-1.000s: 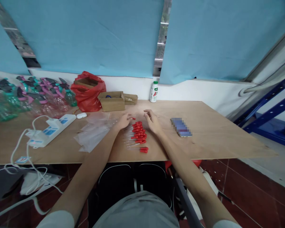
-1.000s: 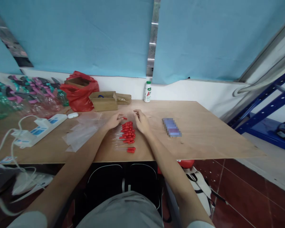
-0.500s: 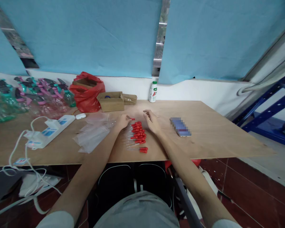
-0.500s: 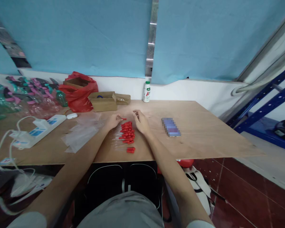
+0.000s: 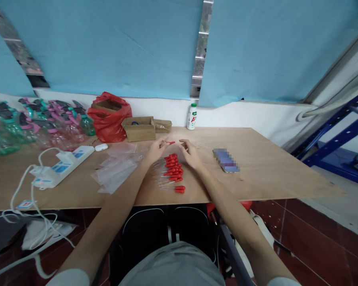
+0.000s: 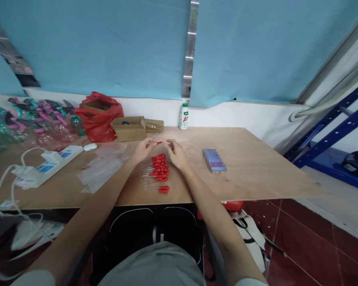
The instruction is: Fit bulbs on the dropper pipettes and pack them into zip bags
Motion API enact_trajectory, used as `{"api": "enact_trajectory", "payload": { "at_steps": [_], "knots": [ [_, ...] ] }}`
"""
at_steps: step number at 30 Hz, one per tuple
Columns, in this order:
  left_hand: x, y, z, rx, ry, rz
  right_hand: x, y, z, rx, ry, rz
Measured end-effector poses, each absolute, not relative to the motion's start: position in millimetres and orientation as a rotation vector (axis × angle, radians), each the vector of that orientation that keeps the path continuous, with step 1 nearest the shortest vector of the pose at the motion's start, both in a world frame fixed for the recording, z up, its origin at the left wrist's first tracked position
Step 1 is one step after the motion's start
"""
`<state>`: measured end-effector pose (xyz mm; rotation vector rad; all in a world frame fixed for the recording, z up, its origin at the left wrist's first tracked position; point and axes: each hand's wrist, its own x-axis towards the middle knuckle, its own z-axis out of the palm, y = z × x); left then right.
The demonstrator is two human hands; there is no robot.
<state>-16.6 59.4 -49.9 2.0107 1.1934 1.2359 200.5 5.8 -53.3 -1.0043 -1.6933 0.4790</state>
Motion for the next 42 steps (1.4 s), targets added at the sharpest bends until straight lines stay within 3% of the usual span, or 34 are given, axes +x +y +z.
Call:
{"api": "enact_trajectory", "payload": {
  "at_steps": [6, 15, 27, 42],
  "knots": [
    [0.2, 40.4, -45.3, 1.994, 0.836, 1.248, 196.6, -3.2, -41.7, -0.828, -1.669, 0.503],
    [-7.2, 23.2, -37.2, 2.229, 0.870, 1.247, 191.5, -5.3, -39.7, -0.731, -1.459, 0.826],
    [-17.5, 23.1, -40.3, 2.303, 0.939, 1.455, 195.9, -9.6, -36.1, -0.813, -1.589, 0.561],
    [-20.7, 19.4, -42.4, 2.291, 0.967, 1.383, 197.2, -11.5, -37.0, -0.850, -1.678, 0.515]
  ]
}}
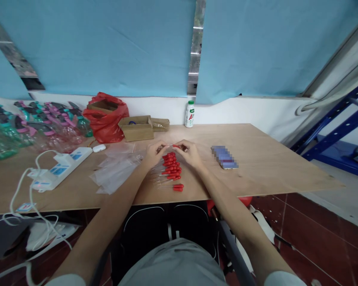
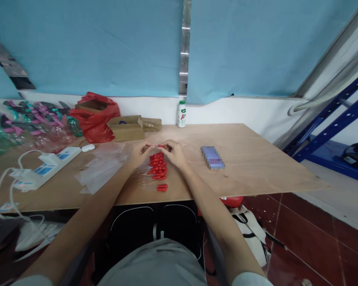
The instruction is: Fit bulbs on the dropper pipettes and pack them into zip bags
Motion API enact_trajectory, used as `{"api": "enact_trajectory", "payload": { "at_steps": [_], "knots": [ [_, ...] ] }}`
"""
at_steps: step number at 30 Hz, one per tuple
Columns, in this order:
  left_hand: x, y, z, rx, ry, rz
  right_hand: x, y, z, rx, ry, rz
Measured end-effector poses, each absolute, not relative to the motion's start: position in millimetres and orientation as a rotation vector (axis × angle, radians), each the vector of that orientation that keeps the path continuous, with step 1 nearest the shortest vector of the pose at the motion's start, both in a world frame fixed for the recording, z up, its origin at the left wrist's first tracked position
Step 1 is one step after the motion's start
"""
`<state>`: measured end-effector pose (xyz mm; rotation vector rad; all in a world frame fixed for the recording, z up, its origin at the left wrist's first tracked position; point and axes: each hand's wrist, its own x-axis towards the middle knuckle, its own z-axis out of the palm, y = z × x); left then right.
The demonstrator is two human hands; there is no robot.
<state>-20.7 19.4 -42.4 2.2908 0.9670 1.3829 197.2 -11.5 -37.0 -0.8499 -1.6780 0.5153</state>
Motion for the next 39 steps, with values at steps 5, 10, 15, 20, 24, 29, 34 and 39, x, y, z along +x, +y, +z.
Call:
{"api": "enact_trajectory", "payload": {
  "at_steps": [5, 10, 15, 20, 24, 29, 34, 39],
  "knots": [
    [-21.6, 18.3, -39.5, 2.280, 0.916, 1.363, 199.3, -9.5, -41.2, -0.861, -1.696, 0.485],
    [-22.6, 24.0, -44.5, 2.306, 0.907, 1.314, 200.4, -6.9, -45.9, -0.844, -1.704, 0.476],
    [-22.0, 26.2, -46.0, 2.324, 0.904, 1.317, 201.7, -7.0, -46.9, -0.866, -1.723, 0.440],
    [-21.7, 23.7, -41.8, 2.378, 0.909, 1.295, 202.2, -10.1, -45.2, -0.861, -1.766, 0.356],
    [-21.3, 19.2, -36.6, 2.405, 0.893, 1.285, 202.4, -14.4, -41.0, -0.824, -1.810, 0.278],
    [-21.2, 15.8, -31.3, 2.482, 0.865, 1.262, 201.8, -18.1, -37.1, -0.816, -1.825, 0.268],
    [-22.8, 16.4, -29.2, 2.519, 0.843, 1.280, 200.6, -15.1, -40.4, -0.842, -1.750, 0.381],
    [-24.4, 17.1, -28.5, 2.620, 0.835, 1.203, 201.9, -11.1, -44.0, -0.856, -1.759, 0.393]
  ]
}}
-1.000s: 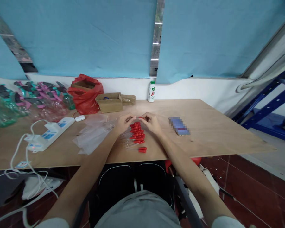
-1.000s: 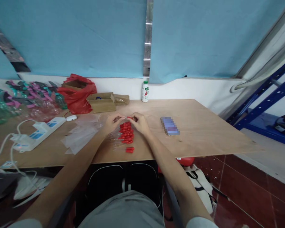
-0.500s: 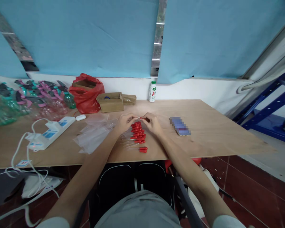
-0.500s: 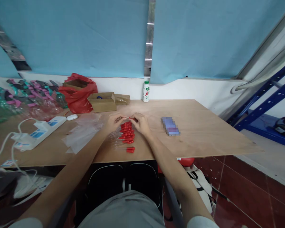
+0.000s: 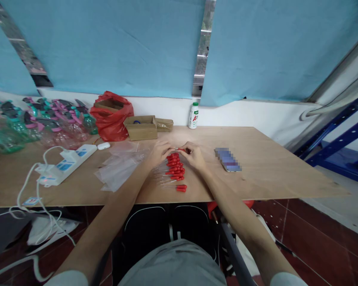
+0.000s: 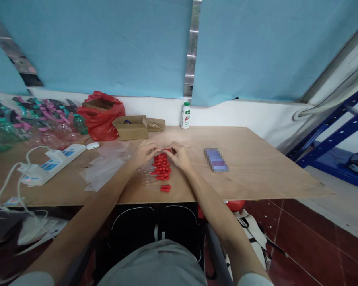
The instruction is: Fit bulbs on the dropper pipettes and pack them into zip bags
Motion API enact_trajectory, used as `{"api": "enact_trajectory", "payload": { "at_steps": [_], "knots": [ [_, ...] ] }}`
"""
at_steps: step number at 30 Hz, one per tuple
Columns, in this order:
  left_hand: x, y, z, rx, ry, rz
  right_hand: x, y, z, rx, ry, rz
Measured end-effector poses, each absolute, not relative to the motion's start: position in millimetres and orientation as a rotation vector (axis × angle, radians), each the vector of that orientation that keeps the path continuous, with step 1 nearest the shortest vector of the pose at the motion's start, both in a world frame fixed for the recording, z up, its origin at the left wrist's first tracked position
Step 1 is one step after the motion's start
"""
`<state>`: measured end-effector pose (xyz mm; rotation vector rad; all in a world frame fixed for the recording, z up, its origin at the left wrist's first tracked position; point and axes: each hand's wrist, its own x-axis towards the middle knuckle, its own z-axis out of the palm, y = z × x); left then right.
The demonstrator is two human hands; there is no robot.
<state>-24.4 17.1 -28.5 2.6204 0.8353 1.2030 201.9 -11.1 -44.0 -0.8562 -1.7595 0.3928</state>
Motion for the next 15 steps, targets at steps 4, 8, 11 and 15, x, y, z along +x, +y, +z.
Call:
{"api": "enact_trajectory", "payload": {
  "at_steps": [4, 8, 11, 15],
  "knots": [
    [-24.2, 21.6, -31.3, 2.672, 0.870, 1.188, 203.0, -10.0, -45.3, -0.876, -1.770, 0.353],
    [-24.2, 24.5, -32.0, 2.653, 0.852, 1.197, 202.9, -9.5, -45.7, -0.872, -1.744, 0.382],
    [-24.7, 23.0, -31.3, 2.623, 0.814, 1.220, 201.9, -10.3, -43.6, -0.851, -1.734, 0.427],
    [-23.8, 20.2, -34.2, 2.441, 0.837, 1.279, 201.4, -11.3, -39.0, -0.848, -1.710, 0.433]
  ]
}}
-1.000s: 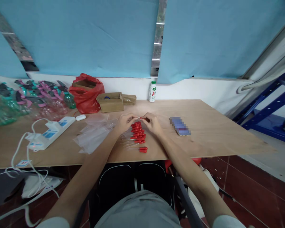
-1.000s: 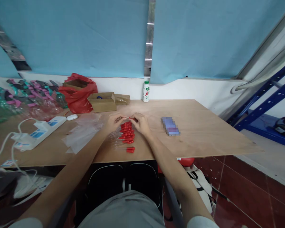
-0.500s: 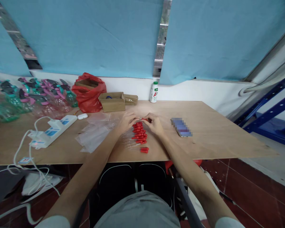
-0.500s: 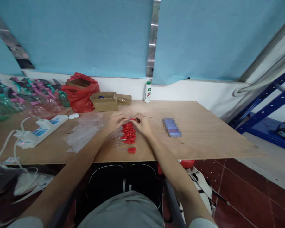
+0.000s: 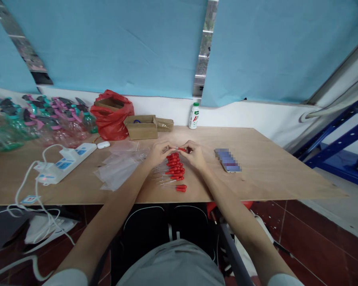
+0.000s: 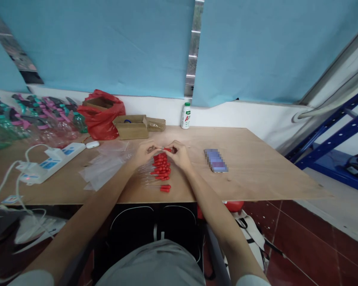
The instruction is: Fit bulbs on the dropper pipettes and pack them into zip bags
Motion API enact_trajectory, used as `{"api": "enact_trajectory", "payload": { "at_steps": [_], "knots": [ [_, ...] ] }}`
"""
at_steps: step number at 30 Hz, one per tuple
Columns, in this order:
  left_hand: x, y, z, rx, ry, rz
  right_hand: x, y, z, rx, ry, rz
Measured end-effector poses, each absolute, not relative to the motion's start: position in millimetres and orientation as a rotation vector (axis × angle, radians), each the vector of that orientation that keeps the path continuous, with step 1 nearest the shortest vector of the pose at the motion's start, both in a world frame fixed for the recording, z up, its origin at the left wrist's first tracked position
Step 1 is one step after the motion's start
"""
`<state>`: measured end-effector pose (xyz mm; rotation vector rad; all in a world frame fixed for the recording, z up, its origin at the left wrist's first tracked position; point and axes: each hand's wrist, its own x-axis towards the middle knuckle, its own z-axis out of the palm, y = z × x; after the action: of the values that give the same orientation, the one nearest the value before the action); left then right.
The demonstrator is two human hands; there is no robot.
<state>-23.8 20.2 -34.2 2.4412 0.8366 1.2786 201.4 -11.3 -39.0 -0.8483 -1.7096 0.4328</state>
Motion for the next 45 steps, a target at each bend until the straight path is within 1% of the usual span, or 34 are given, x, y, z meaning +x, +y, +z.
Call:
{"api": "enact_trajectory", "payload": {
  "at_steps": [6, 12, 19, 26, 34, 38, 45],
  "knots": [
    [-21.4, 18.9, -36.9, 2.403, 0.891, 1.372, 202.8, -10.5, -37.4, -0.831, -1.700, 0.444],
    [-21.9, 18.6, -33.2, 2.384, 0.862, 1.494, 201.0, -9.3, -41.5, -0.843, -1.642, 0.698],
    [-23.1, 23.4, -37.4, 2.325, 0.777, 1.460, 200.6, -7.7, -43.4, -0.803, -1.590, 0.793],
    [-23.7, 25.5, -37.7, 2.376, 0.768, 1.389, 198.5, -10.7, -42.5, -0.812, -1.585, 0.762],
    [-23.3, 21.6, -36.9, 2.265, 0.798, 1.412, 196.6, -11.4, -43.9, -0.755, -1.596, 0.756],
    [-23.5, 22.7, -37.4, 2.320, 0.799, 1.421, 198.7, -11.1, -44.5, -0.771, -1.641, 0.729],
    [-28.0, 27.2, -39.8, 2.362, 0.718, 1.411, 199.6, -11.7, -44.6, -0.797, -1.658, 0.785]
  ]
}}
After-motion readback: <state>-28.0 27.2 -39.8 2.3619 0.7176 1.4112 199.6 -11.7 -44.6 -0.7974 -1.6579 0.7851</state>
